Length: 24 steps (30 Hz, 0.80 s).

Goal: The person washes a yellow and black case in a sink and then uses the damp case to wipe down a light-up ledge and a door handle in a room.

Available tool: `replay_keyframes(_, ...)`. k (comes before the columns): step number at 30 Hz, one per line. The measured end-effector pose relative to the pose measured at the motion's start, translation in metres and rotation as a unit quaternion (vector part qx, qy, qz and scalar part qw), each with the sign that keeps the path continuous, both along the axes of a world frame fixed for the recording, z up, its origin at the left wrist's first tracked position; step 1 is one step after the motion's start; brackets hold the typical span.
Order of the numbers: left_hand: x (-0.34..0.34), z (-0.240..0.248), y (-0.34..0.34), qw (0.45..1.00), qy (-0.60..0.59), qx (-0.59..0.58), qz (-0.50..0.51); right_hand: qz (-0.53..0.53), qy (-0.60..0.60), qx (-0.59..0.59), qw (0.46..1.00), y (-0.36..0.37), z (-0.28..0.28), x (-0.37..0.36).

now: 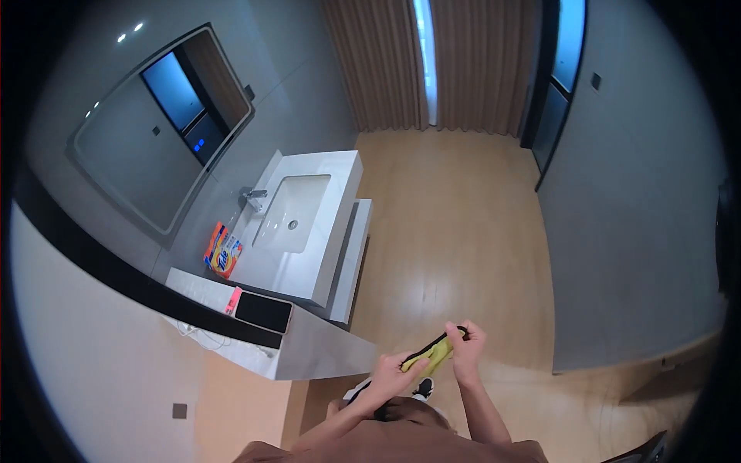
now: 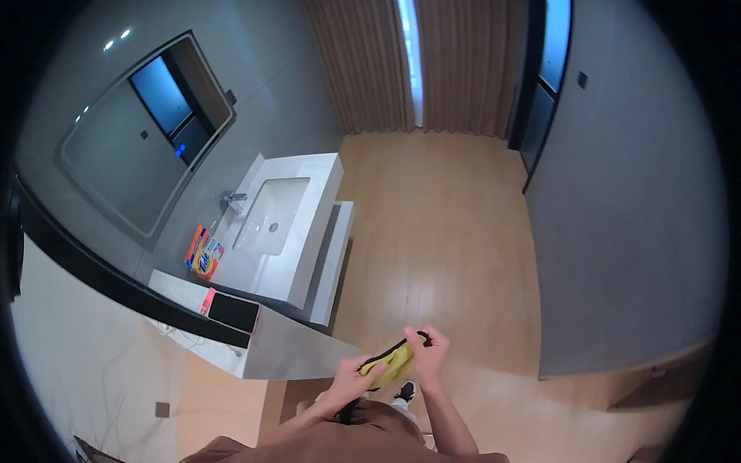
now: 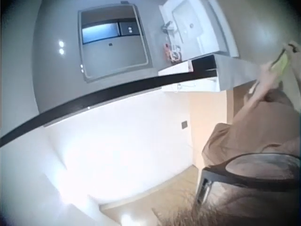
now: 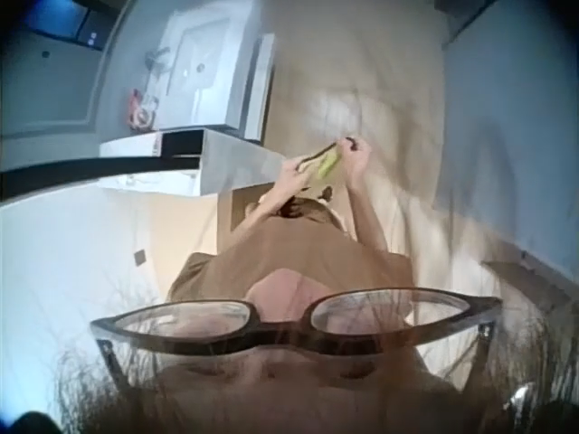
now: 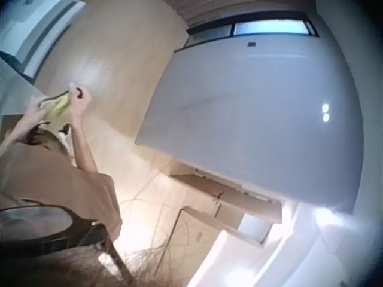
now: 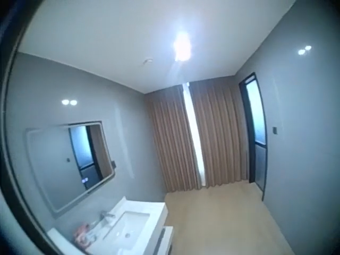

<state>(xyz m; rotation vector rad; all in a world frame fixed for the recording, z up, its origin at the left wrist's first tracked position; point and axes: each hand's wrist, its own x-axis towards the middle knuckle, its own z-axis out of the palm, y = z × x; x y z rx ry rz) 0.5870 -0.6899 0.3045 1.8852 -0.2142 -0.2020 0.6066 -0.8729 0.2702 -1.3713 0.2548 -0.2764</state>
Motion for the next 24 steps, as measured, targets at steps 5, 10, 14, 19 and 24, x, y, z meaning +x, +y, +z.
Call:
replay_keyframes(5, 0.096, -0.019, -0.028, 0.992, -0.037, 0.098, -0.072, -0.034, -0.016, 0.01, 0.999, -0.03, -0.018, 0.102)
replay_keyframes(10, 0.205, -0.045, -0.056, 0.995, -0.076, 0.062, 0.007, 0.029, -0.099, 0.028, 0.994, -0.037, -0.04, 0.198)
replay_keyframes(14, 0.309, -0.023, -0.045, 0.992, -0.078, -0.01, 0.101, 0.117, -0.147, 0.017, 0.982, -0.02, -0.027, 0.301)
replay_keyframes(19, 0.418, 0.017, -0.021, 0.968, -0.111, -0.121, 0.189, 0.273, -0.142, 0.026, 0.951, 0.0, -0.002, 0.432)
replay_keyframes(24, 0.498, 0.028, 0.006, 0.936, -0.117, -0.233, 0.235, 0.484, -0.078, -0.111, 0.864, 0.052, -0.009, 0.546)
